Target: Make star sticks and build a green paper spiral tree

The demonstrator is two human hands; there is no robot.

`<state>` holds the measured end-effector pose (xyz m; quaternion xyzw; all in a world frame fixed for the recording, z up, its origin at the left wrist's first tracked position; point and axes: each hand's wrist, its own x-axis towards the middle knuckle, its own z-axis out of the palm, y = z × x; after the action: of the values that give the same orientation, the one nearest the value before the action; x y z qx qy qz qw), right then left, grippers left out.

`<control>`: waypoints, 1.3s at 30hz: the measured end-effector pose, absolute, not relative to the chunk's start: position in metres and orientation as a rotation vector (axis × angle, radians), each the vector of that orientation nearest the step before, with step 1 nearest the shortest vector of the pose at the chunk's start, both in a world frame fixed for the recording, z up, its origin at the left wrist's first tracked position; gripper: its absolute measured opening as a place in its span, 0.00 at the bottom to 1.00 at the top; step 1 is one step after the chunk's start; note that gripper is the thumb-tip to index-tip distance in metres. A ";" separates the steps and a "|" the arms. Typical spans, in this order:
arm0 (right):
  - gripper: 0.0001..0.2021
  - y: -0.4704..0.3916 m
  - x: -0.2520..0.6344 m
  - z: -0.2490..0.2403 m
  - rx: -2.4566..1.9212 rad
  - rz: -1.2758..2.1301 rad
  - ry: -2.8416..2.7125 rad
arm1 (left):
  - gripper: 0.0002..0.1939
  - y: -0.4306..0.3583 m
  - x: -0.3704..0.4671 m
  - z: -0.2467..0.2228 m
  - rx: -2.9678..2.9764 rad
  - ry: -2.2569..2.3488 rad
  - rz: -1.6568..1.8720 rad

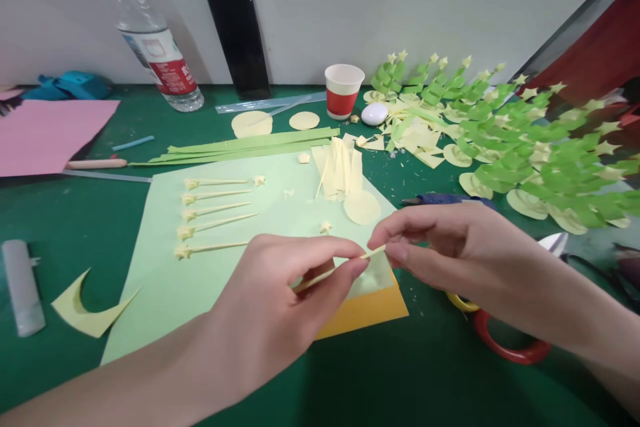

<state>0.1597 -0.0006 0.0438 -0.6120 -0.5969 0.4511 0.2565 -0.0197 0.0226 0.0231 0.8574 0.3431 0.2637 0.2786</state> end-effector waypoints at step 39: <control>0.13 -0.005 0.182 0.045 -2.065 0.871 -1.932 | 0.10 0.020 -0.013 0.016 1.895 0.923 0.550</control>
<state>0.1817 -0.0053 0.0450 -0.6951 -0.6501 0.2932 0.0910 -0.0130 0.0202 0.0162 0.7709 0.3755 0.2236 0.4634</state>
